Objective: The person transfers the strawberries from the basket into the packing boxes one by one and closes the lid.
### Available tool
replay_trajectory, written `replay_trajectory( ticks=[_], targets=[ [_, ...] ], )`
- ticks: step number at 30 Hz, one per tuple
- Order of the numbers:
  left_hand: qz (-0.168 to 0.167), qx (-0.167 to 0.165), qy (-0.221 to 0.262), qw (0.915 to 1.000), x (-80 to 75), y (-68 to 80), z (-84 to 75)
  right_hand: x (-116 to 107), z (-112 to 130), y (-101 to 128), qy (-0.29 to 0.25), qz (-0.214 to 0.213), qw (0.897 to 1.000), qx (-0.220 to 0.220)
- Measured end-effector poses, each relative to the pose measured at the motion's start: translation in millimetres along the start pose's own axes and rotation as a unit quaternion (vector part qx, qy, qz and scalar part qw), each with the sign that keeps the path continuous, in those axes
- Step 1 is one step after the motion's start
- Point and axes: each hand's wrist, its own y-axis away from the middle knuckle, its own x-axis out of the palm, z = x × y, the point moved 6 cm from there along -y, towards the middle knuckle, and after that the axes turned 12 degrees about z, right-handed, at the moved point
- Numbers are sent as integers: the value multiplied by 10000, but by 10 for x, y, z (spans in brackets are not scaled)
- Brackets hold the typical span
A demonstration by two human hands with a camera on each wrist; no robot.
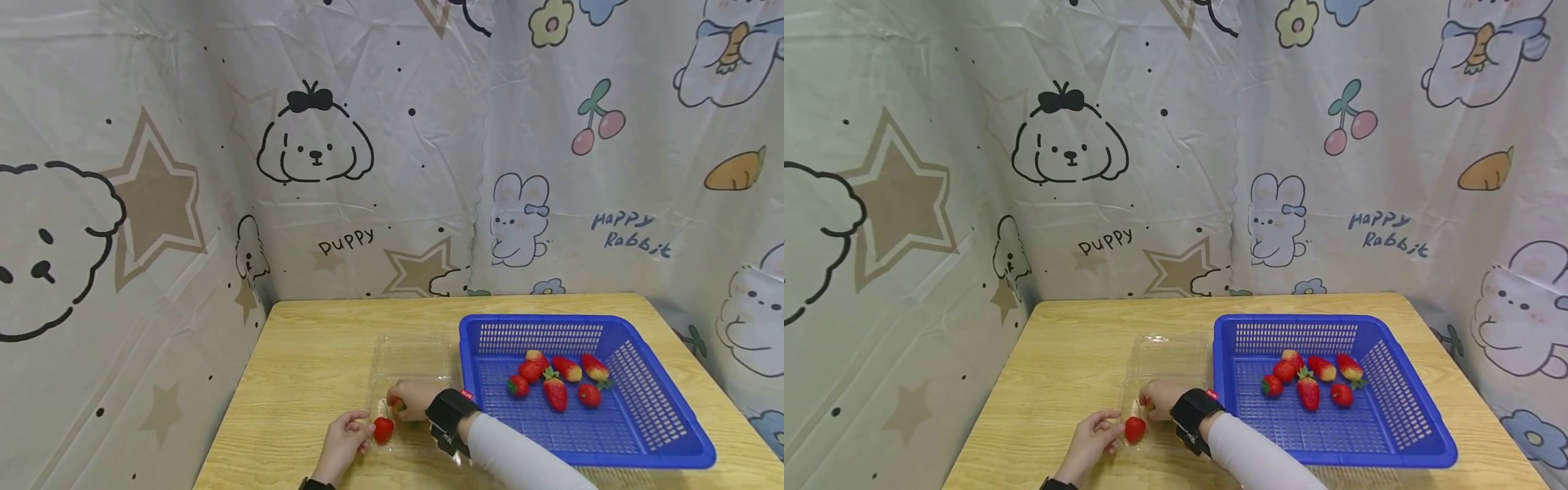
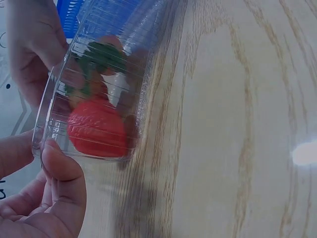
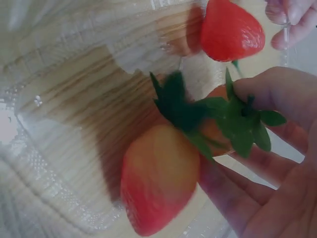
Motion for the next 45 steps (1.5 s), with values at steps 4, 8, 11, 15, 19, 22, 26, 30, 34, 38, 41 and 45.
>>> replay_trajectory(
  ticks=[4, 8, 11, 15, 19, 22, 26, 30, 34, 38, 41, 45],
  targets=[
    [53, -37, 75, 10000, -4, -14, 18, -13, 26, 9, 34, -21, 9999, -124],
    [60, -58, 66, 9999, -3, -16, 27, -5, 41, 21, -29, -27, 9996, -281],
    [41, -40, 45, 10000, -1, -9, 20, -5, 58, 38, -103, 37, 9994, -319],
    [23, -38, 51, 10000, -5, -7, 12, -25, 89, 62, -138, 130, 9993, -317],
    [12, -51, 16, 10000, -8, -13, 11, -16, 95, 51, 72, 147, 9990, -416],
    [18, -68, -29, 10000, -10, -25, 24, 28, 68, 26, 275, 166, 9983, -488],
    [30, -81, -41, 10000, -13, -36, 41, -34, 70, 59, 213, 516, 9979, -313],
    [36, -83, -17, 10000, -12, -25, 37, -283, 137, 168, -373, 1099, 9932, 119],
    [14, -50, -22, 10000, -8, -6, 22, -612, 196, 294, -722, 1452, 9862, 324],
    [-12, -50, -70, 10000, -17, -4, 13, -971, 201, 445, -748, 1458, 9860, 312],
    [-17, -75, -102, 9999, -23, -9, 13, -1207, 160, 587, -853, 1268, 9877, 325],
    [-13, -68, -77, 9999, -18, -6, 7, -1486, 72, 796, -996, 662, 9927, 181]
  ],
)
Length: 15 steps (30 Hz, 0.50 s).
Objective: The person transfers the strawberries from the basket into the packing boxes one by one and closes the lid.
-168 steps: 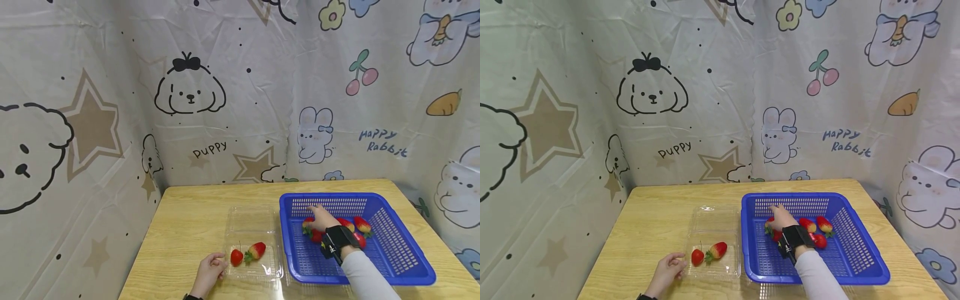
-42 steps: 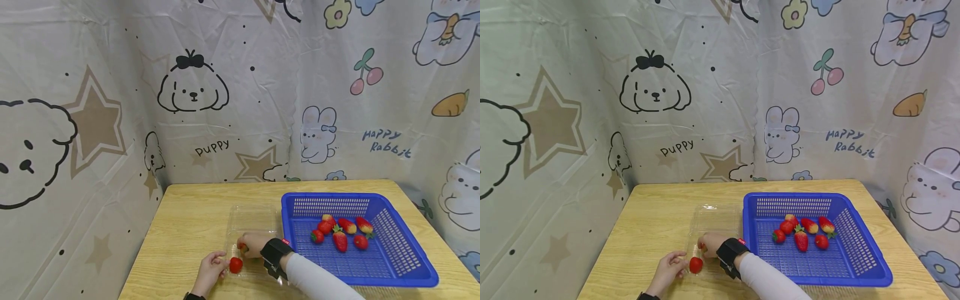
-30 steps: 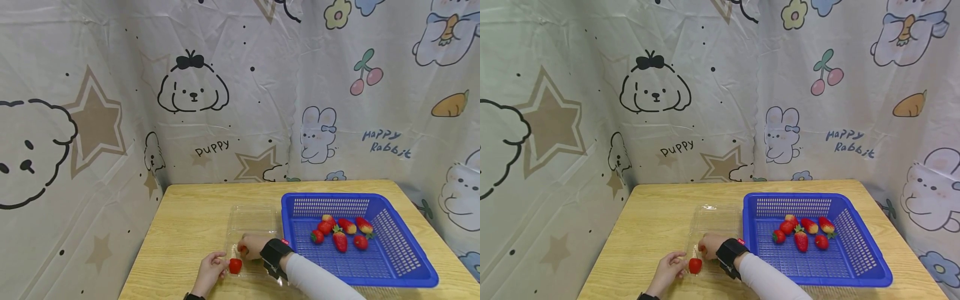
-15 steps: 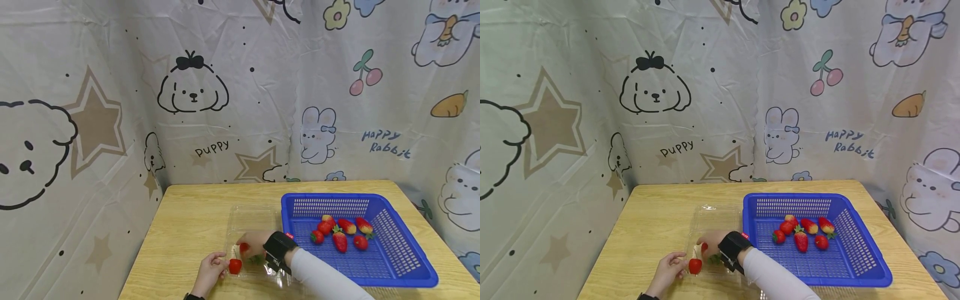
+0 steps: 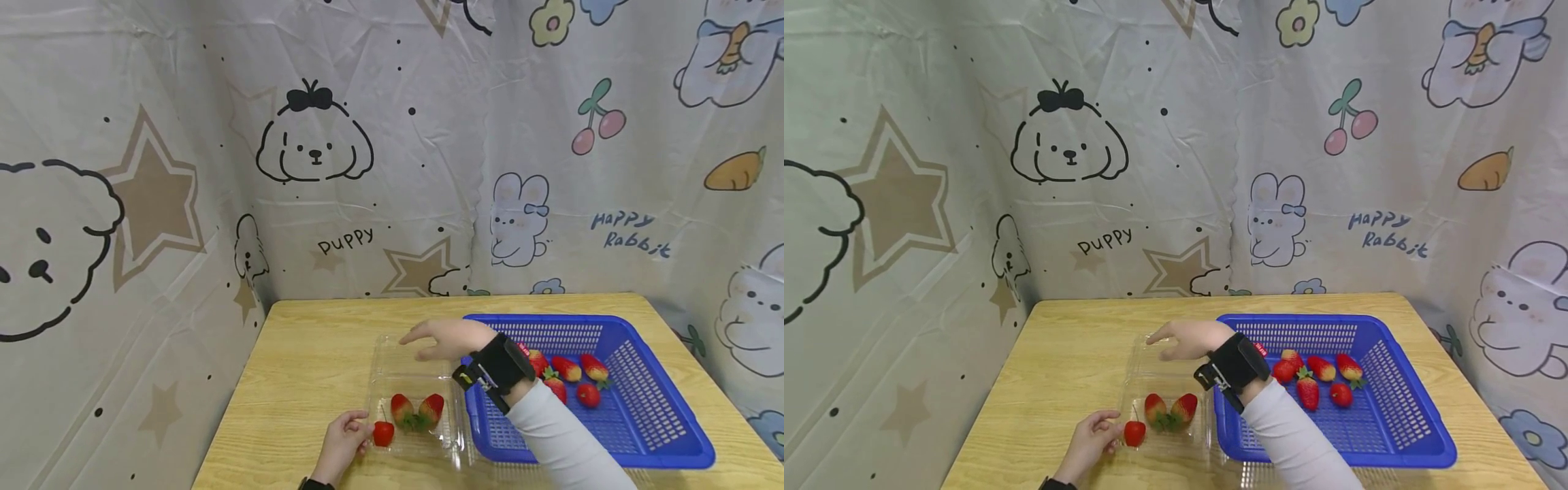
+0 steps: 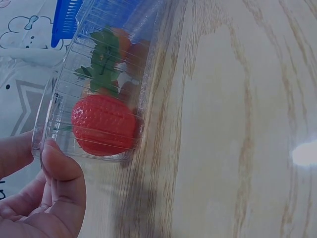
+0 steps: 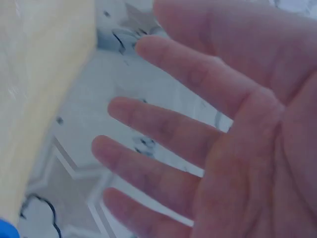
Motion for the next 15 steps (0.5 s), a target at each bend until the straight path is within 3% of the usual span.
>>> replay_trajectory(
  ticks=[3, 6, 9, 12, 15],
  targets=[
    [17, 4, 47, 10000, 6, -2, 8, -163, -67, 180, -6, -643, 9978, -189],
    [33, -23, 68, 10000, 4, -12, 29, -281, -189, 327, 40, -1455, 9888, -339],
    [35, -57, 63, 10000, -3, -22, 45, -356, -362, 446, 4, -2381, 9703, -418],
    [25, -67, 26, 10000, -5, -25, 43, -361, -579, 549, -141, -3174, 9479, -213],
    [5, -40, -14, 10000, 1, -17, 27, -274, -825, 619, -371, -3503, 9356, 221]
  ],
)
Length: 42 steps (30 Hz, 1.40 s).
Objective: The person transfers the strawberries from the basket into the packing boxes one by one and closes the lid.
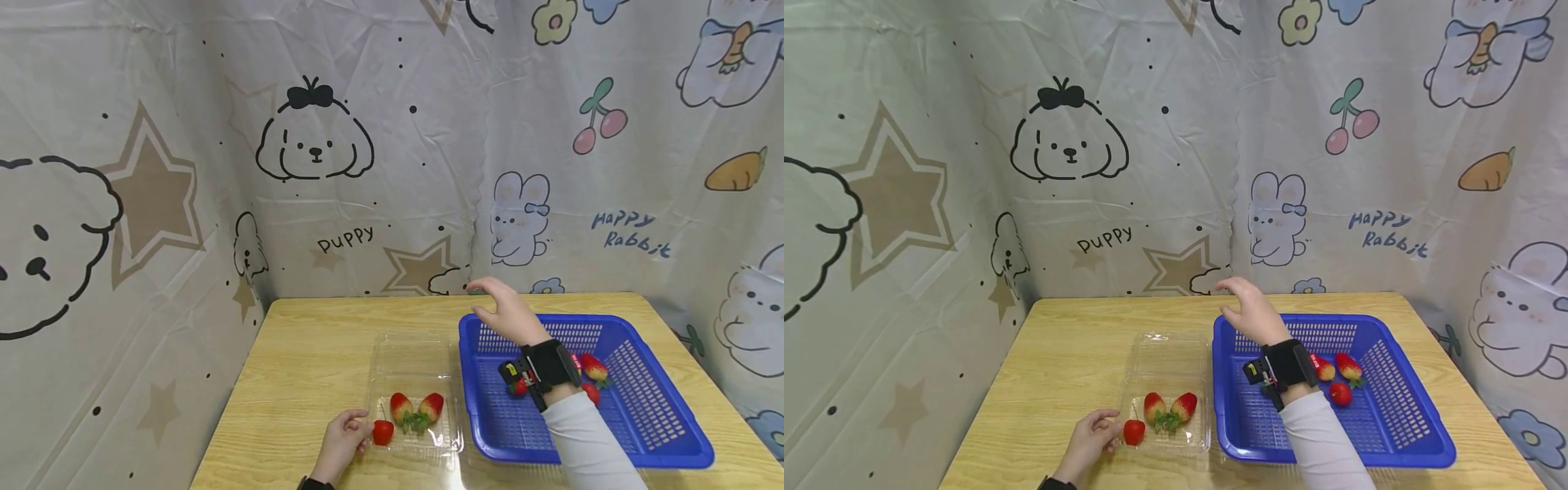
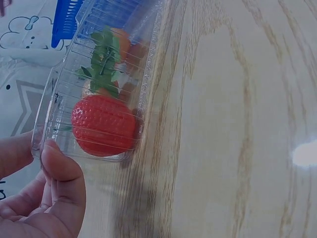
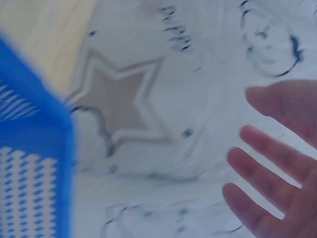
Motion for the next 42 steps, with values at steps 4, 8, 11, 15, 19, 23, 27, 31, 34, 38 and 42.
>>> replay_trajectory(
  ticks=[4, 8, 11, 15, 19, 23, 27, 31, 34, 38, 42],
  targets=[
    [-15, 52, -20, 10000, 4, 15, -19, 118, -350, 139, -93, 127, 9979, 629],
    [-40, -22, -28, 10000, -1, 12, -2, 245, -640, 277, -58, 337, 9941, 1026],
    [-63, -57, -50, 10000, -7, 5, 6, 335, -814, 375, 26, 603, 9871, 1481],
    [-77, -52, -65, 9999, -14, 4, 1, 486, -991, 508, -66, 1175, 9670, 2260],
    [-73, -9, -45, 10000, -13, 8, -7, 626, -1106, 602, -99, 1505, 9545, 2572],
    [-58, 12, -19, 10000, -2, 13, -7, 748, -1194, 657, -118, 1643, 9462, 2784],
    [-40, 32, 62, 10000, 7, 13, -3, 810, -1261, 674, -18, 1616, 9430, 2911],
    [-37, 43, 94, 9999, 10, 13, 4, 819, -1337, 680, 235, 1448, 9416, 3032],
    [-61, 18, 54, 10000, 5, 16, 6, 829, -1378, 688, 257, 1387, 9413, 3068],
    [-91, -33, 1, 10000, -7, 23, -5, 871, -1415, 691, 185, 1420, 9453, 2930],
    [-72, -15, -28, 10000, -10, 26, -24, 955, -1457, 732, 25, 1549, 9428, 2953]
  ],
)
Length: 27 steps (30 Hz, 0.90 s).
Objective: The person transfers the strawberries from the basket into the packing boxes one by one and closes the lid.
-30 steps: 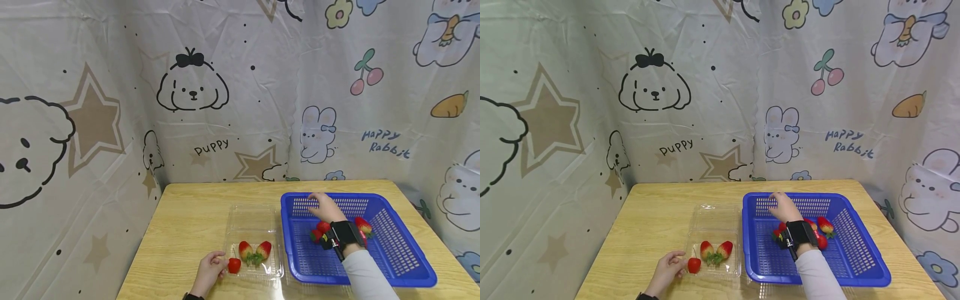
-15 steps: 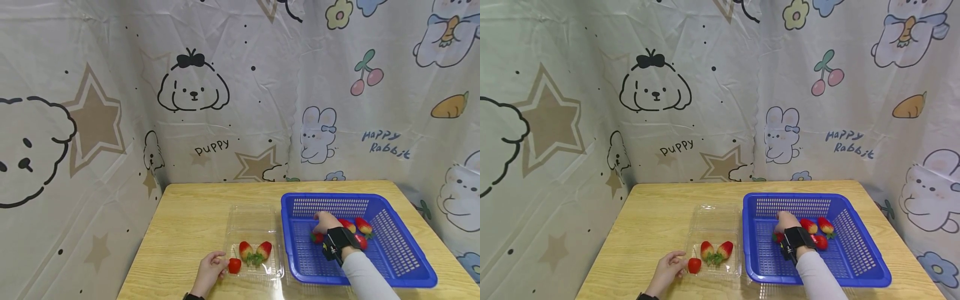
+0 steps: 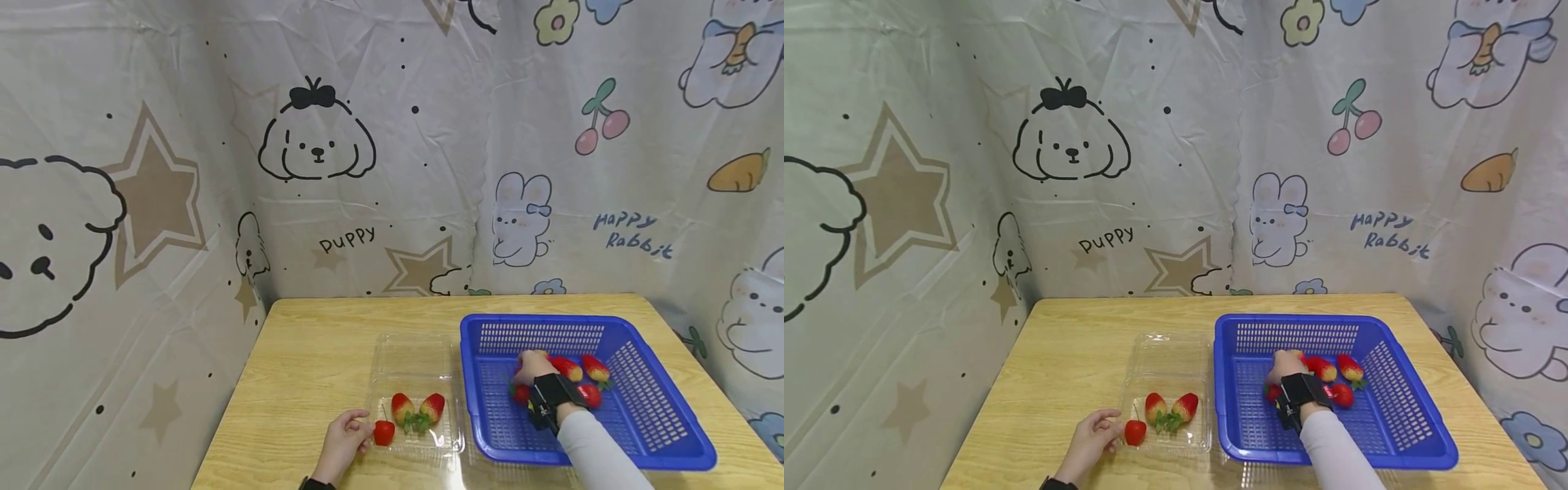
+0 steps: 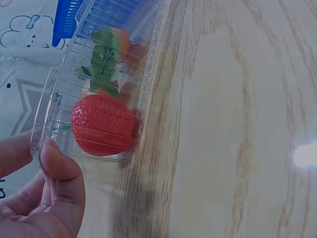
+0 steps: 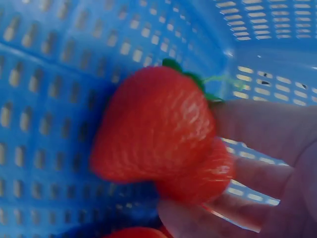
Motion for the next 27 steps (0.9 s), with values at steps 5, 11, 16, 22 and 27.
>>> replay_trajectory(
  ticks=[5, 11, 16, 22, 27],
  targets=[
    [21, 4, 0, 10000, 3, -3, 2, 75, 2, 23, 50, -16, 9999, -143],
    [43, 12, 35, 10000, 5, -4, 8, 50, 69, 114, -107, 93, 9999, 20],
    [73, 86, 103, 9999, 10, -13, 8, 12, 92, 149, 63, 200, 9998, 59],
    [46, 6, 63, 10000, 8, -18, 21, -39, 73, 107, -132, 428, 9989, -124],
    [61, -22, 61, 10000, 3, -25, 24, -151, 91, 85, -324, 703, 9970, -37]
  ],
)
